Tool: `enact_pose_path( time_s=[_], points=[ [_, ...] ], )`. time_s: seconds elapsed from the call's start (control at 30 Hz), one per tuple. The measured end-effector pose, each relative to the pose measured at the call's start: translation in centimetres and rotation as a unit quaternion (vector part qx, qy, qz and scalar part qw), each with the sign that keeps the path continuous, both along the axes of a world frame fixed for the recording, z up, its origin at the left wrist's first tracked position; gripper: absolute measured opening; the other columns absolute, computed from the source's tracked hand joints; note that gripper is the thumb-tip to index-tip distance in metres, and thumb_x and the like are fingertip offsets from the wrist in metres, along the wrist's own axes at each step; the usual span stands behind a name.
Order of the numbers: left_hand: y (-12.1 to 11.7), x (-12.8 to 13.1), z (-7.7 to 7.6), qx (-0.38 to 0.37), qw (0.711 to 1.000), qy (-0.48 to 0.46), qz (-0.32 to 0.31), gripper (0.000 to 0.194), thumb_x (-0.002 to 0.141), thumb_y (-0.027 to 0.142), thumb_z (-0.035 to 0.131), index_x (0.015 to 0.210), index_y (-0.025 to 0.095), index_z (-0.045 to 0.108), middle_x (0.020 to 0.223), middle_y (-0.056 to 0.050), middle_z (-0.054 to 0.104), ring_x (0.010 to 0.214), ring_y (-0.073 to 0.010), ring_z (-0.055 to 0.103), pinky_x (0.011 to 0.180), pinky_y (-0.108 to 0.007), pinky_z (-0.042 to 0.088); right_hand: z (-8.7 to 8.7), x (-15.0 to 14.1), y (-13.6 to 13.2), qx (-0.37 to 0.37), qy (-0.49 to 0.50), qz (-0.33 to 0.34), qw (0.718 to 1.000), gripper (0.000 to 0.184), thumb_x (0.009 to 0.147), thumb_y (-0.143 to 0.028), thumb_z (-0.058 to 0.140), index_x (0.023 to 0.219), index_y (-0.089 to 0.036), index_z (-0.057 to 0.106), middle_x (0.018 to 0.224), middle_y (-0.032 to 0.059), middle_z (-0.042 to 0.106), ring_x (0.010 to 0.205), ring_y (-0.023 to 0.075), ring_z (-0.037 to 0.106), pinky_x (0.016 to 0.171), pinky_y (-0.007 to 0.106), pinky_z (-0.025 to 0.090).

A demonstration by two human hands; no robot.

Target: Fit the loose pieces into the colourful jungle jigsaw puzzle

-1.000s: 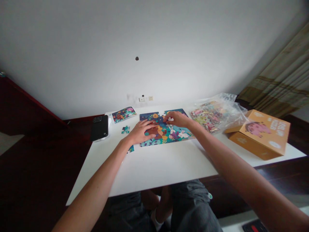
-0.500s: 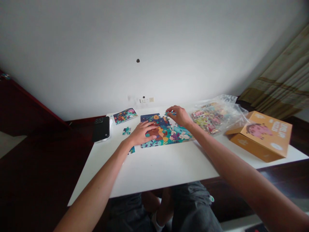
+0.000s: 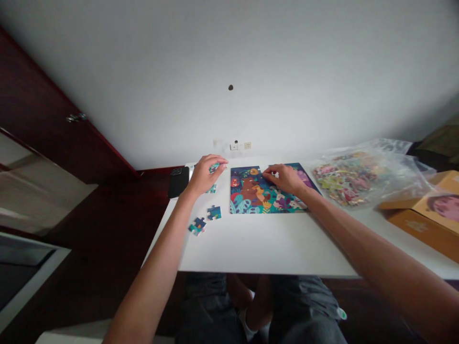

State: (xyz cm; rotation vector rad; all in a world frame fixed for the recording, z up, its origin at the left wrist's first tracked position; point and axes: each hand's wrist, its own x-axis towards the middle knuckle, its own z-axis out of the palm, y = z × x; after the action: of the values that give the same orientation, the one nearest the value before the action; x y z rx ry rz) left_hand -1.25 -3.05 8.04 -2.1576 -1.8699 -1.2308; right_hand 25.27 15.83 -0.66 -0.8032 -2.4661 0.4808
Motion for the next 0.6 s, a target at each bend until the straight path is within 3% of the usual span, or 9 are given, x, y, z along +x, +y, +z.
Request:
enact_pose_path(
  time_s=[0.1, 0.2, 0.27, 0.4, 0.5, 0.6],
  points=[
    [-3.4, 0.3, 3.2, -0.021, 0.999, 0.038, 0.015, 0.026, 0.100, 0.039, 0.059, 0.113, 0.025, 0.077, 0.121, -0.006, 0.073, 0.119, -0.0241, 0.064, 0.110, -0.040, 0.046, 0.1, 0.1, -0.1, 0.004, 0.004, 0.005, 1.000, 0.032, 0.098, -0.042, 0.057, 0.100, -0.021, 0.081, 0.103, 0.0077, 0.079, 0.088, 0.0240, 0.070, 0.079, 0.032, 0.049],
    [-7.6, 1.0, 3.7, -0.062, 0.996, 0.035, 0.051, 0.031, 0.099, 0.042, 0.060, 0.123, 0.028, 0.074, 0.127, -0.005, 0.071, 0.120, -0.0254, 0.064, 0.109, -0.041, 0.048, 0.1, 0.1, 0.0, 0.007, 0.008, 0.009, 1.000, 0.031, 0.098, -0.040, 0.056, 0.099, -0.021, 0.080, 0.103, 0.0078, 0.079, 0.090, 0.0245, 0.070, 0.080, 0.033, 0.049],
    [-10.6, 1.4, 2.2, -0.098, 0.990, 0.048, 0.091, 0.036, 0.098, 0.044, 0.061, 0.130, 0.031, 0.070, 0.131, -0.005, 0.069, 0.123, -0.0269, 0.063, 0.111, -0.042, 0.048, 0.2, 0.2, 0.0, 0.004, 0.012, 0.011, 1.000, 0.030, 0.098, -0.039, 0.056, 0.099, -0.021, 0.080, 0.102, 0.0077, 0.079, 0.089, 0.0242, 0.070, 0.080, 0.033, 0.049],
    [-16.1, 1.5, -3.5, -0.176, 0.968, 0.050, 0.170, 0.058, 0.095, 0.047, 0.063, 0.152, 0.038, 0.052, 0.144, -0.004, 0.061, 0.134, -0.0298, 0.057, 0.115, -0.046, 0.046, 0.1, 0.2, 0.1, 0.009, 0.018, 0.009, 1.000, 0.030, 0.098, -0.039, 0.056, 0.098, -0.021, 0.080, 0.101, 0.0084, 0.079, 0.088, 0.0247, 0.071, 0.080, 0.034, 0.050],
    [-19.2, 1.7, -7.3, -0.200, 0.953, 0.022, 0.225, 0.075, 0.088, 0.052, 0.070, 0.157, 0.035, 0.045, 0.133, -0.008, 0.064, 0.123, -0.0312, 0.062, 0.106, -0.046, 0.053, 0.1, 0.2, 0.1, 0.011, 0.015, 0.011, 1.000, 0.029, 0.098, -0.039, 0.056, 0.097, -0.022, 0.080, 0.100, 0.0079, 0.079, 0.087, 0.0242, 0.071, 0.079, 0.033, 0.050],
    [-20.4, 2.3, -9.2, -0.197, 0.940, 0.037, 0.275, 0.071, 0.088, 0.057, 0.069, 0.152, 0.031, 0.053, 0.122, -0.009, 0.065, 0.116, -0.0320, 0.063, 0.100, -0.047, 0.055, 0.0, 0.1, 0.0, 0.012, 0.022, 0.015, 1.000, 0.027, 0.098, -0.037, 0.058, 0.098, -0.022, 0.080, 0.100, 0.0073, 0.078, 0.087, 0.0226, 0.071, 0.079, 0.031, 0.050]
  ],
)
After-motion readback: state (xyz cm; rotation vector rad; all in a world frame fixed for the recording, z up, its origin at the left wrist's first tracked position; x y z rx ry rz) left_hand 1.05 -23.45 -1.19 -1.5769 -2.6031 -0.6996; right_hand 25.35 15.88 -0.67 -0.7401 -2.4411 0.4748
